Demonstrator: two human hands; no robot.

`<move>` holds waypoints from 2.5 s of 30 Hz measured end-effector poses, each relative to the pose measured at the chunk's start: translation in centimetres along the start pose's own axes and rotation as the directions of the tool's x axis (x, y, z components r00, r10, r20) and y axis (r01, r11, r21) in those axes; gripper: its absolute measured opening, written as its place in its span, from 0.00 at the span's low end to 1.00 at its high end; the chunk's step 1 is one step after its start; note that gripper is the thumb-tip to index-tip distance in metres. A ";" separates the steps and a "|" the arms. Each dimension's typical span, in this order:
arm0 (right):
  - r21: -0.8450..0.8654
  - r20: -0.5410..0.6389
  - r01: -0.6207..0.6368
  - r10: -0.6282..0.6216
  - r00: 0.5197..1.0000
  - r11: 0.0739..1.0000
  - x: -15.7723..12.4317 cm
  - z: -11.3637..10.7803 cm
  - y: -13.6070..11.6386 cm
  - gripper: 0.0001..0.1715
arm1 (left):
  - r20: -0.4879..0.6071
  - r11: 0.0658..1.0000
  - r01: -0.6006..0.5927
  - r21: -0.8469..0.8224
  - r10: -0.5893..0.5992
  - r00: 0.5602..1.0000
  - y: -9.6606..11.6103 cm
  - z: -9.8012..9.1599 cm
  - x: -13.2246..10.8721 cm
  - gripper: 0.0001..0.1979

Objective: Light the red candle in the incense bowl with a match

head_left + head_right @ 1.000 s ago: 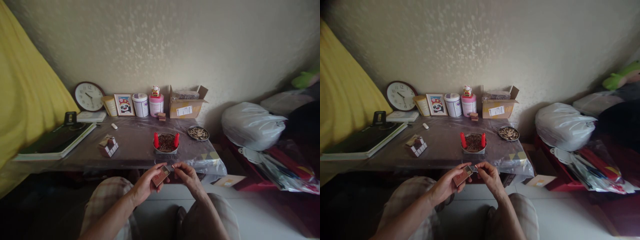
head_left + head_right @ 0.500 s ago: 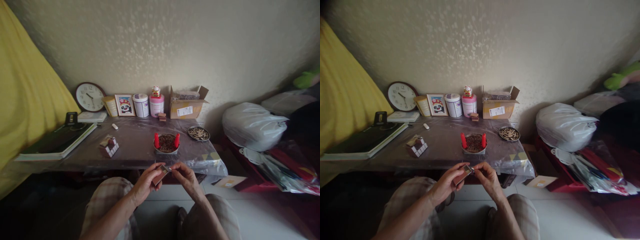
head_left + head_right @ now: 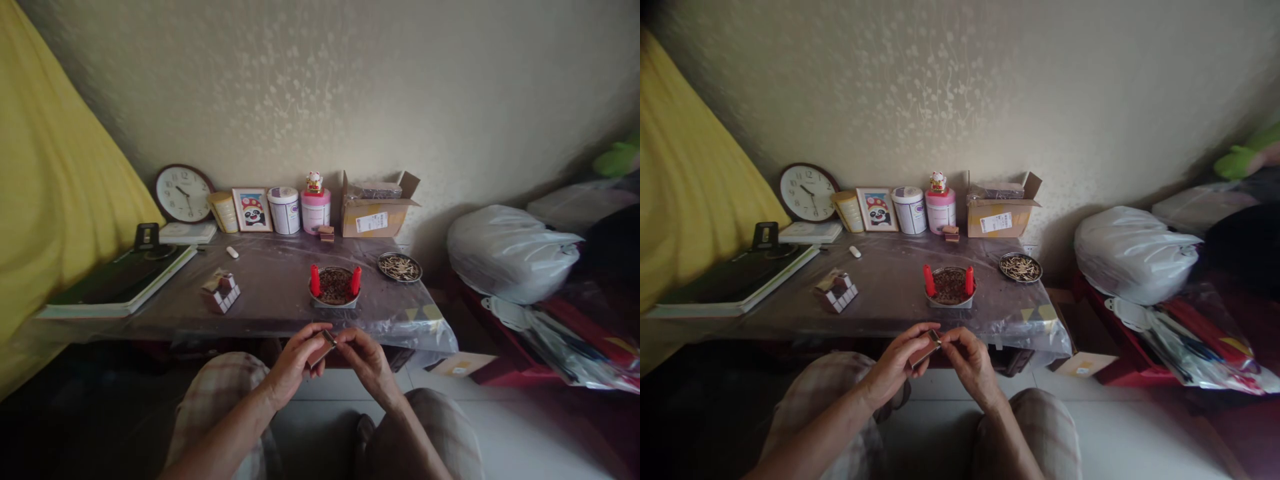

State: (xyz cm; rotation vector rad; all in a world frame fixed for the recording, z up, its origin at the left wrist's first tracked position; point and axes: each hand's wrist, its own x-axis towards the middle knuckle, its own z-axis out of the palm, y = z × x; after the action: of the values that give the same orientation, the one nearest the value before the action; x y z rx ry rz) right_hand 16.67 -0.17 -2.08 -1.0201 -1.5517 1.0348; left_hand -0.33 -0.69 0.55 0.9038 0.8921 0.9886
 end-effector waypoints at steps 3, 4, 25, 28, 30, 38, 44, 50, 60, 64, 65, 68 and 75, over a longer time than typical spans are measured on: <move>-0.016 0.018 0.021 -0.021 1.000 1.000 -0.1 0.1 -0.1 0.10 | -0.026 0.999 -0.024 -0.028 0.023 0.999 -0.1 0.1 0.2 0.09; -0.036 0.011 0.030 -0.030 0.999 0.999 -0.1 0.1 -0.2 0.10 | -0.034 0.999 -0.032 -0.038 0.031 0.999 -0.1 0.1 0.2 0.08; -0.299 -0.132 0.249 -0.298 0.946 0.921 0.2 -0.4 -0.6 0.06 | -0.090 0.993 -0.075 -0.086 0.068 0.994 -0.4 -0.2 0.8 0.12; -0.351 -0.105 0.292 -0.347 0.932 0.890 0.1 -0.3 -0.8 0.06 | -0.104 0.996 -0.083 -0.041 0.079 0.991 -0.6 -0.2 0.8 0.12; -0.382 -0.087 0.319 -0.377 0.922 0.867 0.1 -0.3 -0.9 0.06 | -0.109 0.996 -0.086 -0.016 0.084 0.991 -0.8 -0.3 0.9 0.13; -0.393 -0.078 0.340 -0.400 0.913 0.854 0.1 -0.5 -1.4 0.06 | -0.051 0.995 -0.103 -0.013 0.102 0.993 -0.9 -0.2 0.9 0.17; -0.363 -0.082 0.324 -0.376 0.923 0.874 0.2 -0.8 -0.7 0.05 | 0.018 0.988 -0.115 -0.105 0.118 0.993 -0.9 -0.1 0.8 0.19; -0.323 -0.141 0.313 -0.372 0.917 0.893 0.0 -0.6 -0.5 0.04 | 0.038 0.984 -0.078 -0.160 0.085 0.996 -0.4 0.3 0.6 0.20; -0.240 -0.171 0.337 -0.381 0.909 0.910 -0.1 -0.6 -0.7 0.06 | 0.072 0.979 -0.090 -0.181 0.105 0.992 -0.6 0.3 0.7 0.19; -0.234 -0.165 0.365 -0.407 0.898 0.901 0.0 -0.6 -0.9 0.07 | 0.057 0.979 -0.107 -0.172 0.119 0.991 -0.9 0.3 0.8 0.19; -0.232 -0.169 0.368 -0.410 0.896 0.901 0.0 -0.6 -0.8 0.07 | 0.054 0.979 -0.107 -0.171 0.117 0.992 -0.9 0.3 0.8 0.19; -0.218 -0.181 0.369 -0.409 0.894 0.903 -0.1 -0.6 -0.7 0.06 | 0.044 0.981 -0.089 -0.175 0.098 0.994 -0.7 0.4 0.8 0.19; -0.213 -0.246 0.313 -0.361 0.900 0.926 -0.2 -0.4 -0.4 0.04 | 0.025 0.978 -0.096 -0.184 0.102 0.995 -0.7 0.5 0.9 0.16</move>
State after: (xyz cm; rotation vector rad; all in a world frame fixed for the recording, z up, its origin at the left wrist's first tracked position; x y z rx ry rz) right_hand 17.06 -0.44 -1.67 -0.9219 -1.5274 0.4990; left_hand 0.62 -0.15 -0.05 0.8124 0.7206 1.1184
